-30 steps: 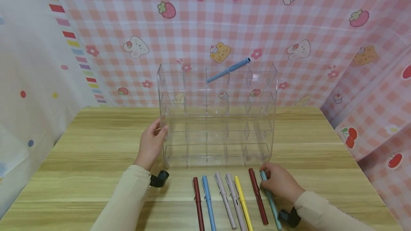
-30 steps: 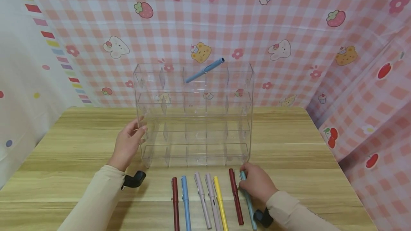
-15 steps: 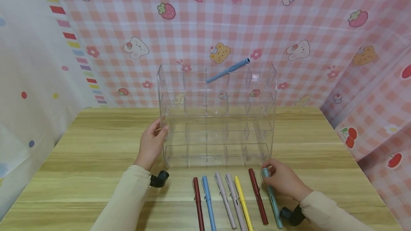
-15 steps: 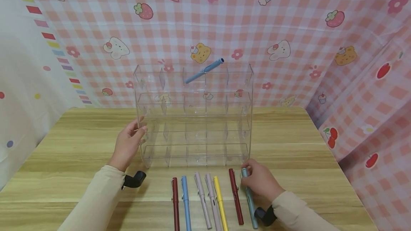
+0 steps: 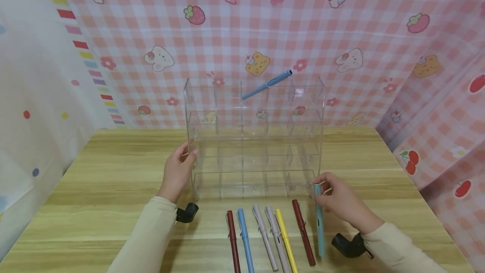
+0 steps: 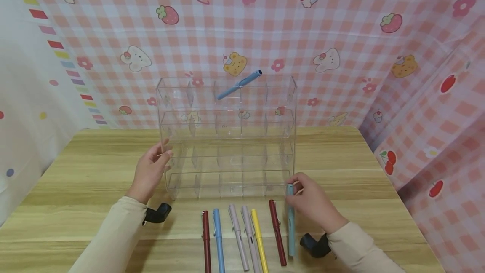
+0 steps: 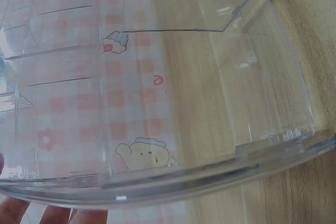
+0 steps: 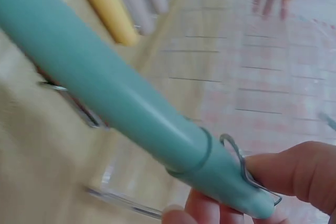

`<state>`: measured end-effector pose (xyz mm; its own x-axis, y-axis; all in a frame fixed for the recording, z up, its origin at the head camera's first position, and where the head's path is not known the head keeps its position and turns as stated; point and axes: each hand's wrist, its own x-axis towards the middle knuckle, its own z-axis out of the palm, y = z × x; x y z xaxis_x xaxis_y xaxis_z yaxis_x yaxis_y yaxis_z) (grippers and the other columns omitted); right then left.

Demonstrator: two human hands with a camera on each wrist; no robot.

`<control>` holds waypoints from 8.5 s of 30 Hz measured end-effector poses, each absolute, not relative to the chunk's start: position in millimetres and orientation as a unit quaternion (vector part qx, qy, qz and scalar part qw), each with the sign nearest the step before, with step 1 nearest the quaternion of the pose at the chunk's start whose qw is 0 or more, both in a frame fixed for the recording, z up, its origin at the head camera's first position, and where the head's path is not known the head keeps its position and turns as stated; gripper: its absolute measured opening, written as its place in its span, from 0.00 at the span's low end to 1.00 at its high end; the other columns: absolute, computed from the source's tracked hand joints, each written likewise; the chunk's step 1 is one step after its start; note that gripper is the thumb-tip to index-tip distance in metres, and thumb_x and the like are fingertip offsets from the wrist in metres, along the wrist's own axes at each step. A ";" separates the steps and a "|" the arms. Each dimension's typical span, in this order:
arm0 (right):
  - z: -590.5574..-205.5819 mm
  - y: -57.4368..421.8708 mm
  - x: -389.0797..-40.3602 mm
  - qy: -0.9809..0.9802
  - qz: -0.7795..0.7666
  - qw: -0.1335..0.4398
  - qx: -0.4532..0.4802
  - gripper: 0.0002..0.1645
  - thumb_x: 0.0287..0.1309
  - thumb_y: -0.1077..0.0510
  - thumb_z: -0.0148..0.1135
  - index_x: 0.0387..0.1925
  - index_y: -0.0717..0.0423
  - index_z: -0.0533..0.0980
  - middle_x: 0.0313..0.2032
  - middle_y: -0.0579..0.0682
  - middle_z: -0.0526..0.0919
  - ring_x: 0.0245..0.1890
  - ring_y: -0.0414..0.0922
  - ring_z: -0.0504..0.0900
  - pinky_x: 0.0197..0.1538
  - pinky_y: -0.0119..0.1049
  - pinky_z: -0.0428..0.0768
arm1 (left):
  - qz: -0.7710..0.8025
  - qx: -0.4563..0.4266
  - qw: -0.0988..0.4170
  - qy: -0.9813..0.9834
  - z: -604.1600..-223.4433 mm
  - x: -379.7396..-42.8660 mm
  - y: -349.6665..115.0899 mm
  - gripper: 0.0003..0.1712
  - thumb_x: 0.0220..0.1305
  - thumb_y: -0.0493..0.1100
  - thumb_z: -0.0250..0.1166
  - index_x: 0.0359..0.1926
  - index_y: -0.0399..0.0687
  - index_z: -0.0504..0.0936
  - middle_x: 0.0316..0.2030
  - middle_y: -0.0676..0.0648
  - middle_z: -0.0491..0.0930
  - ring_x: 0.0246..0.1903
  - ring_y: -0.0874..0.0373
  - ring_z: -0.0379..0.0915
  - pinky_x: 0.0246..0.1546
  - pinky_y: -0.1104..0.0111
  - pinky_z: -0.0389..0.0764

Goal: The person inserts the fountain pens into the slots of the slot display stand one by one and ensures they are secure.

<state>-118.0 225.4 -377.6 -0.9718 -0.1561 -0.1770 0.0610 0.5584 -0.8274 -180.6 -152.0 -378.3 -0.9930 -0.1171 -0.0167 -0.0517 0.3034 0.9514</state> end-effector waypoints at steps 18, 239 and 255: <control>-316.3 231.5 -134.2 0.855 -0.516 -0.050 -0.016 0.21 0.61 0.63 0.60 0.53 0.68 0.65 0.37 0.52 0.75 0.31 0.32 0.80 0.33 0.32 0.83 | -0.593 0.053 0.033 -0.802 -378.8 -180.5 -151.2 0.26 0.73 0.43 0.53 0.69 0.45 0.65 0.60 0.37 0.71 0.57 0.47 0.70 0.50 0.60 0.74; -431.8 191.7 -117.5 0.937 -0.334 0.092 -0.045 0.31 0.47 0.59 0.73 0.52 0.68 0.74 0.32 0.50 0.77 0.32 0.44 0.74 0.36 0.42 0.75 | -0.580 0.047 0.035 -0.813 -383.9 -183.6 -153.8 0.27 0.72 0.43 0.53 0.69 0.45 0.65 0.59 0.37 0.72 0.56 0.47 0.71 0.45 0.68 0.76; -429.8 186.9 -121.2 0.941 -0.319 0.114 -0.020 0.26 0.48 0.62 0.72 0.48 0.68 0.76 0.26 0.49 0.74 0.24 0.43 0.70 0.28 0.36 0.70 | -0.581 0.044 0.036 -0.812 -383.3 -183.8 -153.5 0.27 0.72 0.43 0.53 0.70 0.46 0.65 0.60 0.37 0.72 0.57 0.47 0.71 0.45 0.67 0.76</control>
